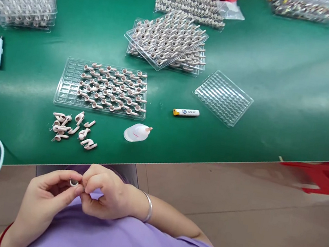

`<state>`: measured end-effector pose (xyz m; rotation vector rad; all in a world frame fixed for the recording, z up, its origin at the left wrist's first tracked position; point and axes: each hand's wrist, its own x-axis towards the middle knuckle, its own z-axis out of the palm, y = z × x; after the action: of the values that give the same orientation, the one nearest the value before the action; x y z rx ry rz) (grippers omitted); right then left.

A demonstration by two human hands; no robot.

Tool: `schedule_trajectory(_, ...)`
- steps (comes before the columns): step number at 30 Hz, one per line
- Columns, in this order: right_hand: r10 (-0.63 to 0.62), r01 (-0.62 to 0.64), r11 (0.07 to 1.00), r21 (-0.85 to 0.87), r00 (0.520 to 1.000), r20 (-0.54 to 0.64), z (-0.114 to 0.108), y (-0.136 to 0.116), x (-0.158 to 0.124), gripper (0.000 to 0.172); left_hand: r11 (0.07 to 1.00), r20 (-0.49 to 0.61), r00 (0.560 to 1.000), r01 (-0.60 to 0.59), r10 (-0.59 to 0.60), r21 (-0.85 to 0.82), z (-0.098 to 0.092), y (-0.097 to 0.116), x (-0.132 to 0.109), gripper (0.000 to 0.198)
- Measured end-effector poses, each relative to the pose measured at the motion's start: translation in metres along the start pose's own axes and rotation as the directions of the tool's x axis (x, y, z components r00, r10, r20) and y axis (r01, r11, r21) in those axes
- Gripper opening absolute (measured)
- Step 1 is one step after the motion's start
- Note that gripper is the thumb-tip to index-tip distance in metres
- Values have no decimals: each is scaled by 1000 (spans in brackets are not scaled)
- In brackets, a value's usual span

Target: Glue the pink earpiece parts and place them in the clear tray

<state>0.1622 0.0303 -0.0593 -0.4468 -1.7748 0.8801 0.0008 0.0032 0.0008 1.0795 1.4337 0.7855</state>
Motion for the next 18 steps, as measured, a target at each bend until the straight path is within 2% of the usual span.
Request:
schedule_trajectory(6,90,-76,994,-81,980,178,1,1,-5,34,999,2,1000,21,-21,-27,0,-1,-1,10)
schedule_trajectory(12,27,-27,1000,8,999,-45,-1,-2,-1,33,999,-44,999,28,-29,-34,-3,-7,-2,13)
schedule_trajectory(18,24,-21,999,43,997,-67,-1,-4,1,36,999,-51,998,21,-23,-34,-2,-6,-1,13)
